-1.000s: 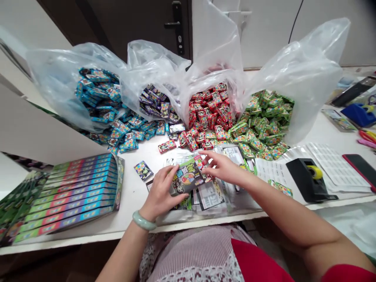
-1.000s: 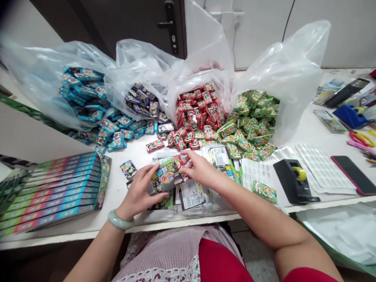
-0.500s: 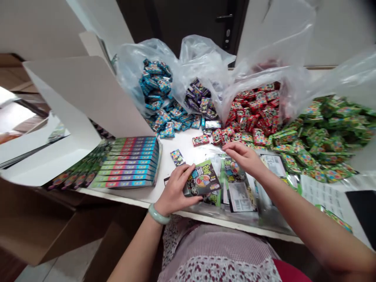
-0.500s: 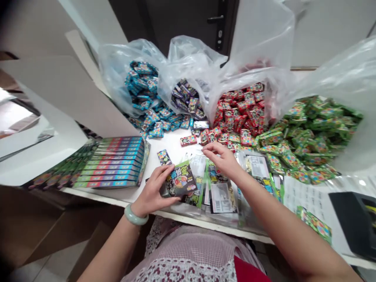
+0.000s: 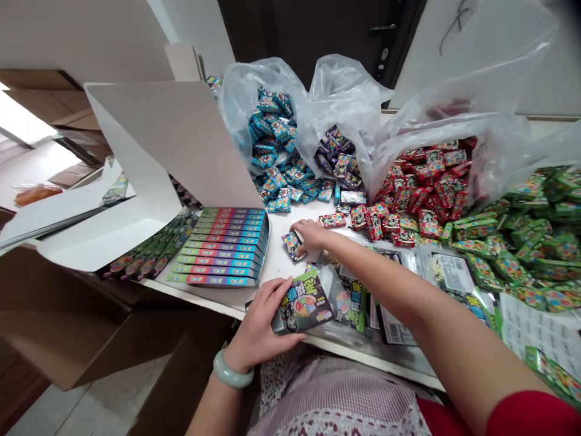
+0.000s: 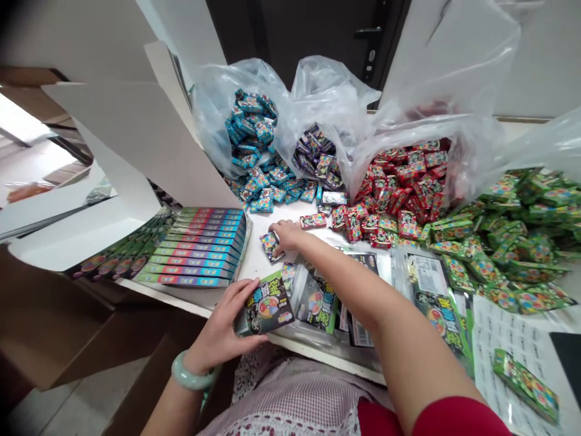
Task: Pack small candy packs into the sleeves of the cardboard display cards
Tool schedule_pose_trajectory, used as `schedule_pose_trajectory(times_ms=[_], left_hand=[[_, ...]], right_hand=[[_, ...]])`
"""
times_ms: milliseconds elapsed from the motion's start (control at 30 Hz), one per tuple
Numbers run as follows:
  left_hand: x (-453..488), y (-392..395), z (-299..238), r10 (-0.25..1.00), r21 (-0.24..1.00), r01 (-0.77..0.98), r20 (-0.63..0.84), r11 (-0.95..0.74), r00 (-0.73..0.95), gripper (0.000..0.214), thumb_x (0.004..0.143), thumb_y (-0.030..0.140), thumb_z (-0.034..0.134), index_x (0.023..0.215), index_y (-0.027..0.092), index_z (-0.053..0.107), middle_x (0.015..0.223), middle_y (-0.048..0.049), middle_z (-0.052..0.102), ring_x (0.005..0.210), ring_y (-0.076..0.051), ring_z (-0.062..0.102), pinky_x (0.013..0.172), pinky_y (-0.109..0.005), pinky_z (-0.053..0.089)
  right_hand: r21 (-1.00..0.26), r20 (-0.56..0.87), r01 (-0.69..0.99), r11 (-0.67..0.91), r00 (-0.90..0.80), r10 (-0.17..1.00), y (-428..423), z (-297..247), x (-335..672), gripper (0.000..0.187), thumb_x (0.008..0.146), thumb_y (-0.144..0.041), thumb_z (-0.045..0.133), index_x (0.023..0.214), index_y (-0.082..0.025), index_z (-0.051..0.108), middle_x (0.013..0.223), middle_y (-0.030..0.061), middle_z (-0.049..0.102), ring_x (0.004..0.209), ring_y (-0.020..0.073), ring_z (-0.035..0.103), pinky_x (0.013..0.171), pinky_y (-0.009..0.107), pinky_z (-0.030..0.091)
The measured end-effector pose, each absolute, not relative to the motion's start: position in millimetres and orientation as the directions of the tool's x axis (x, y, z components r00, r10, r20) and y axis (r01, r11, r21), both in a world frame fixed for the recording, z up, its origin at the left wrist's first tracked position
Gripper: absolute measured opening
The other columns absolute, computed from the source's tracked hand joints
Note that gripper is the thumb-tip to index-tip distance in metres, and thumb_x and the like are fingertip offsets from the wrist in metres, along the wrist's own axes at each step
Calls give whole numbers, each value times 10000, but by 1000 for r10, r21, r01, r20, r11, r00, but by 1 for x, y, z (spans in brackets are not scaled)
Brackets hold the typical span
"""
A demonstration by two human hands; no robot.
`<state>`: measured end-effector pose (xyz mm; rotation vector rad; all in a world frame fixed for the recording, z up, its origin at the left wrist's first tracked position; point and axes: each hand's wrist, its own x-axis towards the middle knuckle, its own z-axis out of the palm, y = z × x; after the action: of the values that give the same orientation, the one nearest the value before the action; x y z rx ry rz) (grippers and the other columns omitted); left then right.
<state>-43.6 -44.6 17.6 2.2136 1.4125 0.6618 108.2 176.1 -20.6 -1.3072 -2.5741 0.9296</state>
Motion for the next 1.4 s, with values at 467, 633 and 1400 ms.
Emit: schedule_pose_trajectory(times_ms=[467, 633, 1400], left_hand=[[-12, -10, 8, 904, 465, 791, 346, -398, 252, 874, 723, 431, 726, 1437, 209, 274, 1283, -133, 435, 1212, -299, 432, 1054, -459, 377], [8, -3, 12, 856, 429, 747, 350, -507, 381, 880, 714, 414, 731, 1440, 224, 272, 1280, -128, 441, 1207, -301, 433, 1038, -459, 384], [-3, 5, 0, 917, 527, 758, 310, -384, 249, 891, 723, 423, 727, 1446, 237, 242, 1280, -126, 438, 1200, -291, 454, 1030, -463, 420]], right_hand=[[-904, 151, 341, 259, -312, 938, 74, 76, 245, 302, 791, -307, 666, 1045, -221, 528, 827, 1, 590, 647, 115, 559, 584, 261, 467], [-854, -17, 477, 207, -423, 906, 64, 64, 256, 247, 803, -289, 647, 1021, -210, 562, 839, 8, 611, 638, 116, 562, 585, 266, 467], [-348, 69, 914, 210, -198, 978, 224, 26, 206, 266, 863, -298, 579, 1086, -167, 642, 1168, 127, 637, 1138, 264, 517, 974, 379, 379]])
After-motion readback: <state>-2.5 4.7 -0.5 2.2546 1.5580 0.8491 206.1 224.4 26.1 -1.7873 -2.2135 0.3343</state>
